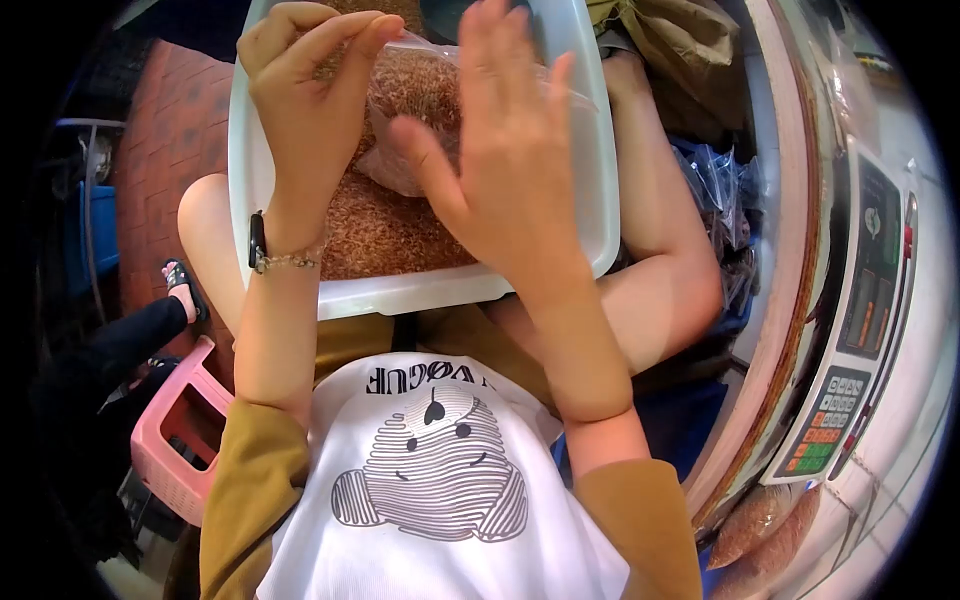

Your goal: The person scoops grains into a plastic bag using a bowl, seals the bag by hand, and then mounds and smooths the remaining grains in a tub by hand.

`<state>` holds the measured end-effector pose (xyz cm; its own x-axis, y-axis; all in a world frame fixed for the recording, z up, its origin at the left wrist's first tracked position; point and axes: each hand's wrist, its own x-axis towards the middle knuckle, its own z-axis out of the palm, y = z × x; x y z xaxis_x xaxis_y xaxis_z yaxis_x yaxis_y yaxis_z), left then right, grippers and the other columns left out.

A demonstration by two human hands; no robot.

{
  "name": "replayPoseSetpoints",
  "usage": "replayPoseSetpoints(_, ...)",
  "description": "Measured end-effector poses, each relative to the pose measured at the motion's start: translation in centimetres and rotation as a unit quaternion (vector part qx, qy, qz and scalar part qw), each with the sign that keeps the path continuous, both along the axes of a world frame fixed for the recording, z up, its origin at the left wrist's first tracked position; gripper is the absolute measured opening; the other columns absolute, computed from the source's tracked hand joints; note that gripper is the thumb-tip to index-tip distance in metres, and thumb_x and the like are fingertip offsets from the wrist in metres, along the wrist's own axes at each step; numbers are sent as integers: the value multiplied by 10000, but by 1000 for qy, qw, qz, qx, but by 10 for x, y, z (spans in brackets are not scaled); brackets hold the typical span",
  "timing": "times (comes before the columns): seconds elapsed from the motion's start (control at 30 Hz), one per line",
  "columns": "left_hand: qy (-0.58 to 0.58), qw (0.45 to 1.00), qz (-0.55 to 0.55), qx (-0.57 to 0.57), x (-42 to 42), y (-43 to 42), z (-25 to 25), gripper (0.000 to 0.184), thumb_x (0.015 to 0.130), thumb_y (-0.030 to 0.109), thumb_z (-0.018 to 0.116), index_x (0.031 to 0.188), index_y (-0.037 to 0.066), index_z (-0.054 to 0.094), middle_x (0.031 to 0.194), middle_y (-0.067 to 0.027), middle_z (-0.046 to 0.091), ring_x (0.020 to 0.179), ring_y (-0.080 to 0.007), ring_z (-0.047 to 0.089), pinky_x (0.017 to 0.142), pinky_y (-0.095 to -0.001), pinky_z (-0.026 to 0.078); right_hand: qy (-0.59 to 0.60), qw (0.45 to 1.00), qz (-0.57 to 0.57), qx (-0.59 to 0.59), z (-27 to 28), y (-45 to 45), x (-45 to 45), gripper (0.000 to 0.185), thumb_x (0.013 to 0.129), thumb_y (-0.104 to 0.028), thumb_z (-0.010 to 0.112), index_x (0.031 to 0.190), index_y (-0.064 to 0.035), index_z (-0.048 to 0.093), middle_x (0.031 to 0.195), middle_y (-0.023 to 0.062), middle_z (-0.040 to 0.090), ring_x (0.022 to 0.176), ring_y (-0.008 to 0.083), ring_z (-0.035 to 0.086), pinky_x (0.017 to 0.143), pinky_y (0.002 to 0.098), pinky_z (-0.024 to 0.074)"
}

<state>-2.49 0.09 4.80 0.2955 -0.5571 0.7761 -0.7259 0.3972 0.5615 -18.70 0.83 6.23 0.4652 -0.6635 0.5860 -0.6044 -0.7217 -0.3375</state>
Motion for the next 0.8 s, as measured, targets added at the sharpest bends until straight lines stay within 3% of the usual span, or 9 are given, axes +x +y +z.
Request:
replayPoseSetpoints(0.1,33,999,8,28,-3,5,10,81,745,95,783,789,54,729,734,-44,486,811,-229,466,725,-344,365,56,993,59,88,-4,-7,-10,588,954,-359,575,1392,22,475,1365,236,544,1333,393,453,1138,574,235)
replayPoseSetpoints(0.23,23,1000,15,0,-1,-3,-7,84,755,96,782,792,44,727,717,-44,456,791,-225,455,707,-337,359,22,987,-41,154,14,-17,-7,499,906,-260,632,1312,21,560,1249,217,624,1276,359,519,1128,463,317)
replayPoseSetpoints(0.27,28,999,17,0,-1,-3,-8,85,757,96,781,793,42,727,714,-44,450,788,-224,453,705,-336,358,3,996,-48,69,7,-22,-7,462,874,-178,651,1292,5,579,1168,210,653,1196,356,568,1062,425,386)
replayPoseSetpoints(0.33,33,999,18,-2,-2,-4,-10,84,760,97,781,789,40,726,711,-44,441,781,-220,450,694,-334,357,-32,998,-38,-42,0,-42,-8,682,801,-159,725,1396,2,433,1330,207,539,1272,347,500,1057,408,407)
replayPoseSetpoints(0.43,58,998,2,-3,-1,-5,-12,77,764,93,778,784,39,727,711,-45,439,764,-216,449,677,-331,355,-75,994,-1,-82,-1,-33,5,592,857,-106,655,1394,25,444,1324,224,540,1228,360,513,1048,414,389)
replayPoseSetpoints(0.53,68,997,-14,-17,1,-9,-13,70,754,75,782,770,36,726,701,-45,417,729,-209,433,649,-334,344,20,993,100,64,-1,-27,5,467,858,-137,643,1301,-8,576,1161,225,650,1013,390,613,916,455,453)
replayPoseSetpoints(0.63,43,999,-14,29,7,-5,-14,97,806,136,746,860,57,734,753,-57,506,780,-220,491,687,-335,388,-161,984,33,68,7,-36,2,508,856,-152,645,1319,32,546,1232,264,615,1103,390,608,988,422,449)
replayPoseSetpoints(0.7,40,998,-20,48,10,-4,-17,115,837,151,736,912,65,748,776,-48,577,796,-198,523,703,-302,414,-80,962,36,257,25,-24,3,538,882,-190,648,1333,67,508,1293,278,571,1210,388,553,1041,407,413)
replayPoseSetpoints(0.8,60,997,-34,28,9,-6,-22,89,849,106,750,920,56,767,752,-11,602,751,-137,506,681,-238,414,0,995,-54,81,34,-25,3,487,876,-76,625,1322,82,512,1282,255,588,1235,388,539,1057,413,405)
